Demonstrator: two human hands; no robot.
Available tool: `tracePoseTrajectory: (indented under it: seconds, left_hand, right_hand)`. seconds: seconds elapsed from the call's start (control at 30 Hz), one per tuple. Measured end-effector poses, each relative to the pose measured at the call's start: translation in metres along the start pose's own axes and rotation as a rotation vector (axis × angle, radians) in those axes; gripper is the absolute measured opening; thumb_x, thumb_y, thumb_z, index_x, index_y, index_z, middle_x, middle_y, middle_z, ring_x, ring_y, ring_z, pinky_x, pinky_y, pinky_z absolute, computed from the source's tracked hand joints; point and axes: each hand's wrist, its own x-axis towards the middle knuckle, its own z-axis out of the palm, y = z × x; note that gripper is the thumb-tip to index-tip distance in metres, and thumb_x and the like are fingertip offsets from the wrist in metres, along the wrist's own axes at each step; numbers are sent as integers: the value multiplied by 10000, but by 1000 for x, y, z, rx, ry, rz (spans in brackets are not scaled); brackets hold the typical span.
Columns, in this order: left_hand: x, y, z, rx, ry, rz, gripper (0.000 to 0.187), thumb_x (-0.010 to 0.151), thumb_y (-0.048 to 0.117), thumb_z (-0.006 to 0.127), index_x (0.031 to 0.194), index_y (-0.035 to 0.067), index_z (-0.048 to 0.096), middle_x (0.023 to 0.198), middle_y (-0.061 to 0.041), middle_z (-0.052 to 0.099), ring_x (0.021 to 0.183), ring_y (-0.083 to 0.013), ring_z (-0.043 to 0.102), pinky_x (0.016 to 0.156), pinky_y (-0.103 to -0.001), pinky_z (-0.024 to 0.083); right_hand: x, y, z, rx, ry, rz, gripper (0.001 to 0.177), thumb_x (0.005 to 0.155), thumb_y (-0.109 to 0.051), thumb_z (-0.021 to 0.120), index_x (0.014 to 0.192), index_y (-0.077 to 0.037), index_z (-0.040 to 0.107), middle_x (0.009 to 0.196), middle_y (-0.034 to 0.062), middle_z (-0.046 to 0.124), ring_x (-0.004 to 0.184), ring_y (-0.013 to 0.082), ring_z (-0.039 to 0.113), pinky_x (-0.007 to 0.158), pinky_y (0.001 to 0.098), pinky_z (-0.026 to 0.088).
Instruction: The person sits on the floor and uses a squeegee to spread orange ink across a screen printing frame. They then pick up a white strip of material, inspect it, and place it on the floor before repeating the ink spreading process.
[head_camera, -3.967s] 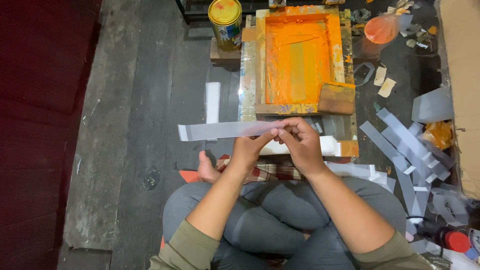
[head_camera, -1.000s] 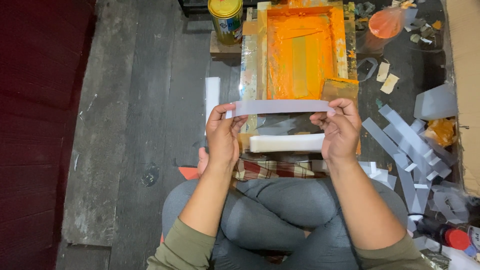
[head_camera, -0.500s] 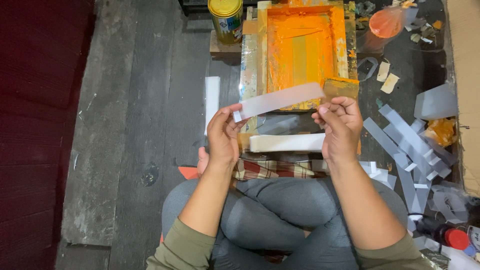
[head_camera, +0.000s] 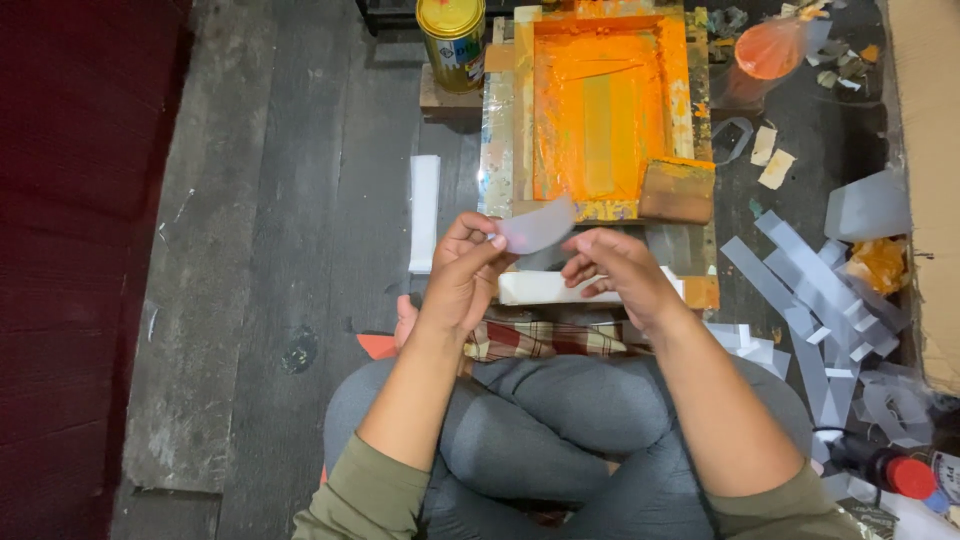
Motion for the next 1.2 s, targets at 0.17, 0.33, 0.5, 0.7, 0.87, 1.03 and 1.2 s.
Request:
tracePoseTrajectory:
  seconds: [0.17, 0.33, 0.5, 0.7, 0.87, 1.03, 1.2]
  left_hand:
    - [6, -7, -14, -7, -37, -33, 223, 876, -16, 721, 983, 103, 566, 990, -28, 663, 916, -158, 699, 841, -302, 584]
    - [8, -7, -19, 58, -38, -19, 211, 897, -14, 711, 1034, 83, 583, 993, -24, 644, 902, -172, 703, 835, -305, 597]
    - [-4, -9, -19, 139, 68, -29, 273, 863, -15, 761, 1075, 66, 610, 960, -10, 641, 859, -150, 709, 884, -307, 601]
    - [-16, -16, -31, 318, 90, -13, 303, 846, -11, 798, 1109, -4, 649, 952, -81, 648, 856, -197, 711, 870, -339, 608]
    - [-59, 22, 0, 485, 32, 3, 311, 798, 5, 851, 1082, -1, 723, 921, -100, 684, 866, -201, 728, 858, -352, 616]
    - [-86, 6, -18, 475, 27, -47, 301, 792, -26, 809, 1080, -25, 721, 875, -90, 676, 833, -200, 726, 822, -317, 615]
    - [-88, -2, -13, 453, 7, -65, 305, 809, -24, 791, 1108, -31, 729, 852, -100, 701, 808, -204, 726, 773, -302, 610]
  right_hand:
    - [11, 17, -8, 129, -68, 0, 371, 999, -420, 570, 959, -62, 659, 872, 133, 755, 793, 224, 759, 634, 318, 576]
    - [40, 53, -34, 215, 70, -200, 223, 983, -262, 691, 973, -41, 658, 833, 131, 738, 730, 211, 740, 620, 291, 587]
    - [22, 40, -26, 159, 332, -300, 149, 900, -138, 787, 887, -8, 715, 756, 125, 735, 638, 159, 727, 524, 254, 601]
    - [-17, 40, -25, 117, 351, -367, 125, 864, -84, 804, 854, 16, 730, 702, 136, 708, 628, 182, 719, 547, 280, 614]
    - [-103, -4, -20, 11, 281, -232, 201, 907, -153, 746, 956, 42, 749, 836, 175, 730, 739, 231, 728, 586, 324, 623]
    - [-139, 35, -35, 108, 111, -174, 304, 940, -245, 682, 990, 48, 746, 893, 169, 748, 764, 210, 722, 549, 268, 616]
    - [-126, 47, -41, 239, 186, -179, 266, 974, -242, 665, 968, 12, 745, 869, 131, 740, 743, 168, 678, 530, 215, 553]
